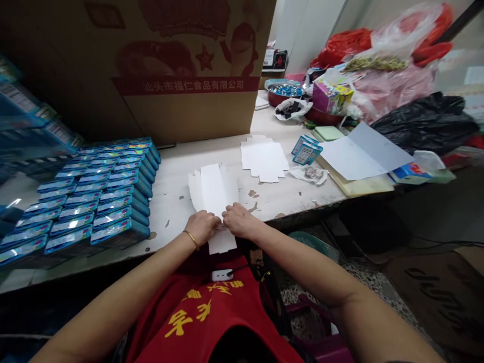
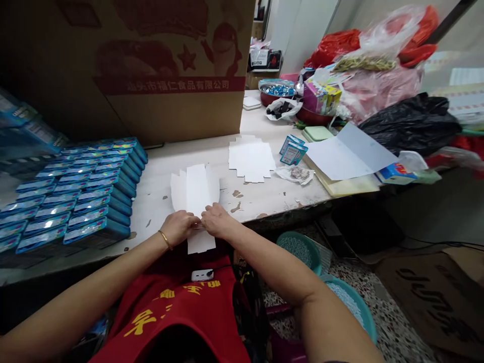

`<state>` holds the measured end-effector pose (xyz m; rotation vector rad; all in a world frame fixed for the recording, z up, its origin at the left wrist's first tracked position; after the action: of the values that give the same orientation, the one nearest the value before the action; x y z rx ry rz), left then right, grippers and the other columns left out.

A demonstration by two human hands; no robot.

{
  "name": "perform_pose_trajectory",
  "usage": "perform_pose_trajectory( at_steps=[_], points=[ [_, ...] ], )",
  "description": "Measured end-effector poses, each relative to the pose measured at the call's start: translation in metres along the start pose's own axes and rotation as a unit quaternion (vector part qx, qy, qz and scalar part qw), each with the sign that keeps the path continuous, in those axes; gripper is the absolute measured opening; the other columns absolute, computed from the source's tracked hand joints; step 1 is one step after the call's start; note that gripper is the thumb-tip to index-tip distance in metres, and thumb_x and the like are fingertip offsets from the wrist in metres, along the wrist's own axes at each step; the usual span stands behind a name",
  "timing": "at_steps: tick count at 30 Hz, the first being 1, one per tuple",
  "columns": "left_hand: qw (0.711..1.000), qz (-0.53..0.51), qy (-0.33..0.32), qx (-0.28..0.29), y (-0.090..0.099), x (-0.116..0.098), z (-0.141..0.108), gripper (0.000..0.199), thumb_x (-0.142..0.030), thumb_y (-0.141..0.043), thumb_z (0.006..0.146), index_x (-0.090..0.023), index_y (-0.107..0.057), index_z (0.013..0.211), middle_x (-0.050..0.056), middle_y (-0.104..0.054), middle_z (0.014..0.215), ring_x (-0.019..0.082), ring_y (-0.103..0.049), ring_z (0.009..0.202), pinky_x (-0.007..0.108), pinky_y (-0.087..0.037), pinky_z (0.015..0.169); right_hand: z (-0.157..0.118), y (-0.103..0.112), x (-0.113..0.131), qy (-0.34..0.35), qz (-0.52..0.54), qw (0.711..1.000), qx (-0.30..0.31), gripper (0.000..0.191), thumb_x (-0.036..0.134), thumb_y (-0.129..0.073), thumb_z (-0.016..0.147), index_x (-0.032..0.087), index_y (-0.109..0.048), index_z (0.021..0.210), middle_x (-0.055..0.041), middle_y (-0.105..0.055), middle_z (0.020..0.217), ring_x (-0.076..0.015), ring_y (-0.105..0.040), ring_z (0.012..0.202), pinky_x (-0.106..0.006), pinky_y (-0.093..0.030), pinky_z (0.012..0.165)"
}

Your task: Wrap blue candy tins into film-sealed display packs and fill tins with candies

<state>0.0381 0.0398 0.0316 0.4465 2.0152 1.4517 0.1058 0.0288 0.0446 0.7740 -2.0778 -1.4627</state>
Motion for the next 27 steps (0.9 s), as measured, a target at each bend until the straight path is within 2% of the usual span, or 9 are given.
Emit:
perform_pose_trajectory(
  at_steps=[8, 11, 13, 16, 18, 21, 23, 25, 27],
  points=[
    [1.000, 0.019, 0.004, 0.015, -0.001, -0.004, 0.004, 0.028, -0.030, -0.041, 0.083, -0.022, -0.067, 0.079, 0.006, -0.067, 0.078, 0.022, -0.059, 0.076, 0.029, -0.039, 0.058, 0.006, -0.007, -0.004, -0.009, 0.002, 1.000, 0.011, 0.020, 0.011, -0.044, 0.078, 0.014, -0.064, 0.073, -0.0095, -0.062, 0.076, -0.0198, -0.051, 0.079, -0.033, -0.034, 0.069],
    [0.999, 0.023, 0.020, 0.015, -0.001, -0.006, 0.006, 0.028, -0.028, -0.039, 0.083, -0.022, -0.067, 0.080, 0.007, -0.066, 0.080, 0.024, -0.059, 0.078, 0.029, -0.040, 0.057, 0.000, -0.002, 0.001, 0.004, -0.003, 1.000, 0.007, 0.020, 0.014, -0.045, 0.081, 0.014, -0.064, 0.074, -0.0090, -0.062, 0.077, -0.0205, -0.052, 0.085, -0.036, -0.035, 0.082],
    [0.999, 0.020, 0.023, 0.017, -0.001, -0.007, 0.005, 0.027, -0.027, -0.040, 0.083, -0.022, -0.066, 0.081, 0.007, -0.066, 0.081, 0.023, -0.060, 0.078, 0.029, -0.040, 0.059, -0.015, 0.004, 0.008, 0.010, -0.010, 0.999, -0.038, 0.020, 0.029, -0.054, 0.080, 0.013, -0.063, 0.087, -0.0105, -0.061, 0.094, -0.0248, -0.047, 0.103, -0.043, -0.027, 0.097],
    [0.999, 0.012, 0.020, 0.022, 0.001, -0.006, 0.004, 0.026, -0.030, -0.041, 0.082, -0.022, -0.066, 0.082, 0.007, -0.067, 0.082, 0.022, -0.060, 0.079, 0.028, -0.041, 0.061, -0.044, 0.004, 0.017, -0.001, -0.003, 0.992, -0.130, 0.076, 0.050, -0.070, 0.059, 0.015, -0.046, 0.122, -0.0128, -0.036, 0.134, -0.0356, -0.016, 0.128, -0.055, -0.010, 0.104],
    [0.999, 0.007, 0.015, 0.029, 0.002, -0.006, 0.004, 0.025, -0.032, -0.044, 0.080, -0.022, -0.066, 0.083, 0.007, -0.067, 0.082, 0.022, -0.061, 0.079, 0.028, -0.041, 0.061, -0.056, -0.007, 0.022, 0.000, 0.017, 0.987, -0.162, 0.089, 0.043, -0.074, 0.056, 0.018, -0.033, 0.132, -0.0099, -0.021, 0.143, -0.0372, -0.003, 0.131, -0.057, -0.012, 0.104],
    [0.999, -0.002, -0.002, 0.039, 0.004, -0.007, 0.005, 0.025, -0.032, -0.043, 0.080, -0.022, -0.066, 0.082, 0.007, -0.068, 0.081, 0.022, -0.061, 0.078, 0.027, -0.041, 0.061, -0.058, -0.016, 0.020, -0.004, 0.085, 0.970, -0.227, 0.072, 0.021, -0.061, 0.071, 0.020, -0.027, 0.135, -0.0072, -0.013, 0.146, -0.0308, 0.001, 0.132, -0.051, -0.020, 0.105],
    [0.999, -0.015, -0.020, 0.048, 0.006, -0.008, 0.006, 0.027, -0.031, -0.041, 0.081, -0.022, -0.066, 0.079, 0.006, -0.068, 0.082, 0.020, -0.061, 0.077, 0.026, -0.040, 0.061, -0.052, -0.013, 0.008, -0.052, 0.157, 0.943, -0.290, 0.067, 0.012, -0.048, 0.075, 0.021, -0.023, 0.136, -0.0058, -0.006, 0.147, -0.0268, 0.001, 0.133, -0.048, -0.023, 0.105],
    [0.997, -0.033, -0.034, 0.062, 0.007, -0.007, 0.009, 0.027, -0.029, -0.041, 0.080, -0.023, -0.067, 0.076, 0.005, -0.068, 0.080, 0.019, -0.061, 0.075, 0.026, -0.039, 0.061, -0.045, -0.011, -0.001, -0.099, 0.224, 0.911, -0.331, 0.069, 0.007, -0.044, 0.074, 0.022, -0.019, 0.137, -0.0045, -0.005, 0.147, -0.0242, 0.000, 0.133, -0.047, -0.024, 0.105],
    [0.994, -0.062, -0.045, 0.078, 0.010, -0.005, 0.012, 0.025, -0.027, -0.042, 0.079, -0.023, -0.067, 0.076, 0.004, -0.068, 0.078, 0.017, -0.060, 0.072, 0.025, -0.038, 0.060, -0.038, -0.010, -0.002, -0.111, 0.267, 0.892, -0.346, 0.071, 0.004, -0.042, 0.072, 0.022, -0.020, 0.137, -0.0040, -0.013, 0.146, -0.0215, -0.003, 0.134, -0.045, -0.023, 0.106]
  ],
)
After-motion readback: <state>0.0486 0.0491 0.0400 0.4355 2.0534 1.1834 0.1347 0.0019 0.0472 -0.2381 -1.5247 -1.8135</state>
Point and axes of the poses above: each hand's wrist, its own z-axis towards the middle knuckle, its own y-axis out of the back of the hand, x = y × z, the point moved 7 cm from there along z, towards the middle knuckle
